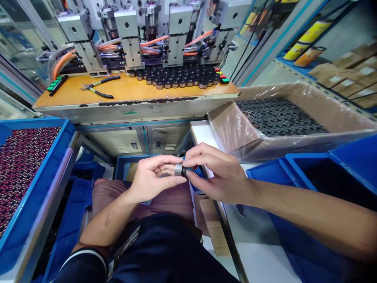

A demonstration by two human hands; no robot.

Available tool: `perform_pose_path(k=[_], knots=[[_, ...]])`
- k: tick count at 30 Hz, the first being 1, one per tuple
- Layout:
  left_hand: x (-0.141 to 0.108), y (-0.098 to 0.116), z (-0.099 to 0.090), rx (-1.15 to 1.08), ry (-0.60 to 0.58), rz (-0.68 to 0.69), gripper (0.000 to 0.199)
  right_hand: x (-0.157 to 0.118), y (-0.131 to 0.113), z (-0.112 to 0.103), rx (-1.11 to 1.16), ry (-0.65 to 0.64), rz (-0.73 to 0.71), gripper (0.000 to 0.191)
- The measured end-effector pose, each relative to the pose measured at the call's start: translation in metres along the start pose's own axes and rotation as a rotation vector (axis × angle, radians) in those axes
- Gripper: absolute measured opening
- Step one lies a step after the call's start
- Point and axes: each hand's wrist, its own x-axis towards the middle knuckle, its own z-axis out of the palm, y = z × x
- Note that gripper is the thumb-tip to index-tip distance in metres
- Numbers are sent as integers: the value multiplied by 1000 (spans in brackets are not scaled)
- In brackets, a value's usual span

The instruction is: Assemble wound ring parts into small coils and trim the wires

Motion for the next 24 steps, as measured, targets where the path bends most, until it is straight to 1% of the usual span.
perform_pose_path(k=[3,6,10,16,20,24], knots=[[-3,0,-2,-2,18,-17,39,1,-1,-2,39,-60,-35,31],[-4,1,-3,-12,33,-19,39,1,-1,-1,-9,-65,-54,37],[-4,1,-3,-66,20,-8,38,-1,0,0,-110,-74,-81,33],[-4,-3,-1,-152,-7,1,40,-4,3,0,-169,-65,-126,29],[-4,-3,-1,-170,1,28,41,-3,2,1,-226,-73,-135,24],[-4,-4,-1,-173,2,5,41,-3,2,0,-248,-70,-150,22]])
